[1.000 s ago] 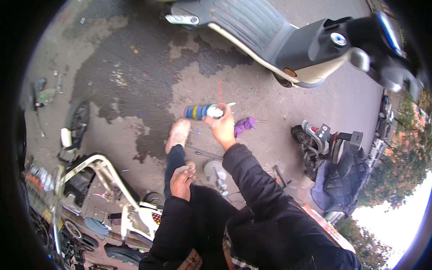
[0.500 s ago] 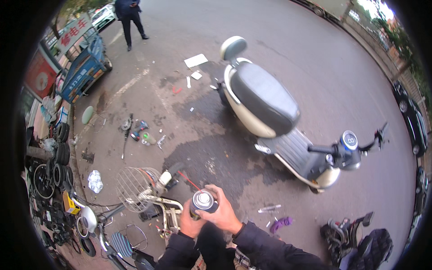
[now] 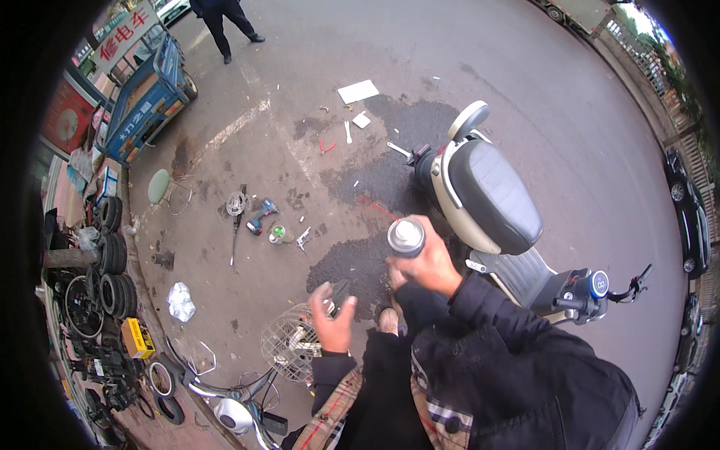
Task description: The person uses a wrench to loosen and tighten bolts on the rear wheel hub of a scooter. They then retrieve a spray can from a tool cabinet and apply lubricant to the hub area before continuing to adjust the bolts with the wrench.
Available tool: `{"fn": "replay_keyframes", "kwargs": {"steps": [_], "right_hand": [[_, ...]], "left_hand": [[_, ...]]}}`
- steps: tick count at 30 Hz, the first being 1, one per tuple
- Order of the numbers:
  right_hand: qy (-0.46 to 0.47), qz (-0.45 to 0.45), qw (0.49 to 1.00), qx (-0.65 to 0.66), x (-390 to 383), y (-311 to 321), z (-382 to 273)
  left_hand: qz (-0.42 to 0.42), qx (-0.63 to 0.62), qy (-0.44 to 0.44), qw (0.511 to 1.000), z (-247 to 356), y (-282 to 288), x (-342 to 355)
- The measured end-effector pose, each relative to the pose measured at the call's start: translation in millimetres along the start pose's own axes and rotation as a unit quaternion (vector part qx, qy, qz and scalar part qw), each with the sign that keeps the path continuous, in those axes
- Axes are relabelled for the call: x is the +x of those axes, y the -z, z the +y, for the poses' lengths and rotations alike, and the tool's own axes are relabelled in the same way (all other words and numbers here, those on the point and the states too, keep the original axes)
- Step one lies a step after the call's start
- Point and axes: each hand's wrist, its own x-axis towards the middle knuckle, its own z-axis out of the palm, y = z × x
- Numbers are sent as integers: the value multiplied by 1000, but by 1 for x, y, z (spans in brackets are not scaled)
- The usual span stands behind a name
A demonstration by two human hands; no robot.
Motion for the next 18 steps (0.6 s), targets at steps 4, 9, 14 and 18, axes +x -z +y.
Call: {"fn": "replay_keyframes", "kwargs": {"steps": [4,9,14,18], "right_hand": [[-75,-29,997,13,98,0,33],[-119,-53,991,44,244,-30,95],[-110,5,993,38,392,-19,122],[-134,80,987,40,486,19,131]], "left_hand": [[106,-100,41,988,-25,3,82],[196,-74,108,972,-40,4,224],[246,-35,169,954,-15,2,376],[198,-19,136,971,7,-31,493]]}}
